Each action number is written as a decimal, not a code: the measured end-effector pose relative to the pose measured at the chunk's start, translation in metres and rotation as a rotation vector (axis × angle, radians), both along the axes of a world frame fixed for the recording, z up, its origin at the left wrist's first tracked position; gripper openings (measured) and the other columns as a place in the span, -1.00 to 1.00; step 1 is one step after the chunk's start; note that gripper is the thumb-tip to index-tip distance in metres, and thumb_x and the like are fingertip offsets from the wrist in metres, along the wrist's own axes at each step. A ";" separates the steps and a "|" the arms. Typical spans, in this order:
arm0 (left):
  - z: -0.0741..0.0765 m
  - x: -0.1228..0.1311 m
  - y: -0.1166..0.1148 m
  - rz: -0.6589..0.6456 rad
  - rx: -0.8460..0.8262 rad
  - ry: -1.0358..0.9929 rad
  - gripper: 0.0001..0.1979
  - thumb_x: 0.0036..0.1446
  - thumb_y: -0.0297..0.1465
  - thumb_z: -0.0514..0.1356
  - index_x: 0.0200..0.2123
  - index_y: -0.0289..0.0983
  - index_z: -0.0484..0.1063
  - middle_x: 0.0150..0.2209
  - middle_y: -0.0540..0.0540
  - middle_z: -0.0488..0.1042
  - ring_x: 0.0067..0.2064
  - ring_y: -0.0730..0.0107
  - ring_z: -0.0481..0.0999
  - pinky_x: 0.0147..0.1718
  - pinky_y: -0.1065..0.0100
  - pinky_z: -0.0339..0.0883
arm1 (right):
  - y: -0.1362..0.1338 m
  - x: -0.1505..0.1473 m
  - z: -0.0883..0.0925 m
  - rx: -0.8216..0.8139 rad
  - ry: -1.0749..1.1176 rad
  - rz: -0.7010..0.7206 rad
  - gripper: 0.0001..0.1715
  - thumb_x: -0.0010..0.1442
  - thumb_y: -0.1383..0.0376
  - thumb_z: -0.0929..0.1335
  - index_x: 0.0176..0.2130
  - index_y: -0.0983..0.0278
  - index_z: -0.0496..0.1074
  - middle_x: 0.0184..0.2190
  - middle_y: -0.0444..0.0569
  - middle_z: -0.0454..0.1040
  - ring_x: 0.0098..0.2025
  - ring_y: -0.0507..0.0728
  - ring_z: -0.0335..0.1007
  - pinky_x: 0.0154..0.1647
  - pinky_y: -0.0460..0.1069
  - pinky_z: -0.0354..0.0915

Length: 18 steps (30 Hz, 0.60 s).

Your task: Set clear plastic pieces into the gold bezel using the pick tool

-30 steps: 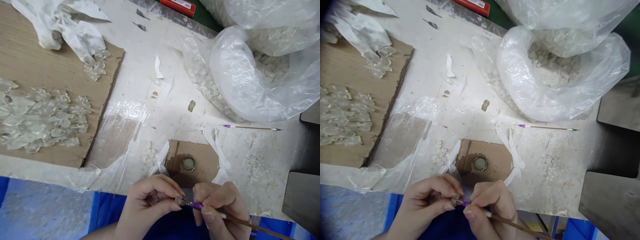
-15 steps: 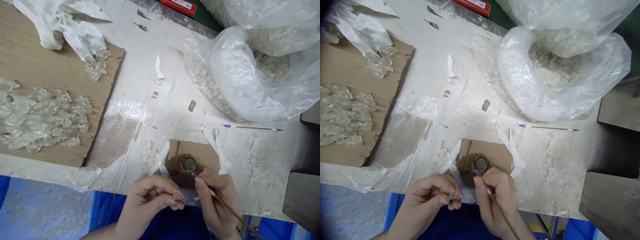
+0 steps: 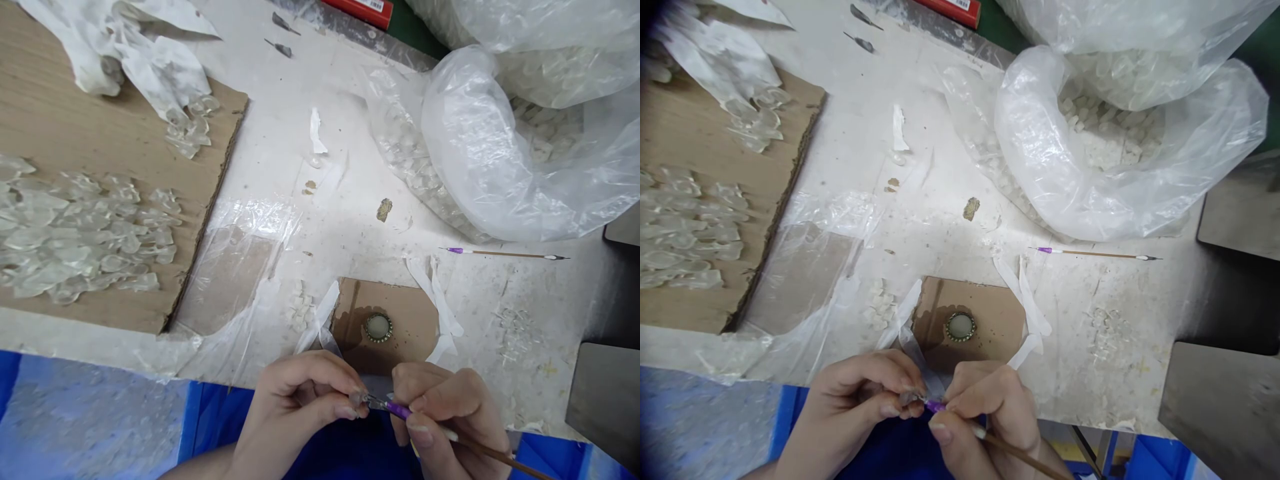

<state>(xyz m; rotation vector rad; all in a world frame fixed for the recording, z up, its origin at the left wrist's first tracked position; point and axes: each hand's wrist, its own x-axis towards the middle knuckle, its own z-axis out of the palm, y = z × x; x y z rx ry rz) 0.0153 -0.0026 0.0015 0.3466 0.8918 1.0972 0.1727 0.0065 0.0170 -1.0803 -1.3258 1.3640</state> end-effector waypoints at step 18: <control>-0.001 0.001 0.000 0.004 -0.050 -0.132 -0.97 0.12 -0.39 0.49 -0.33 -0.15 0.74 -0.41 0.03 0.76 -0.44 0.51 0.74 -0.38 0.69 0.58 | 0.000 0.000 0.004 -0.011 0.038 0.010 -0.91 0.47 0.28 0.26 -0.17 0.13 0.31 -0.54 -0.24 0.22 -0.62 0.00 0.13 -0.61 -0.09 0.12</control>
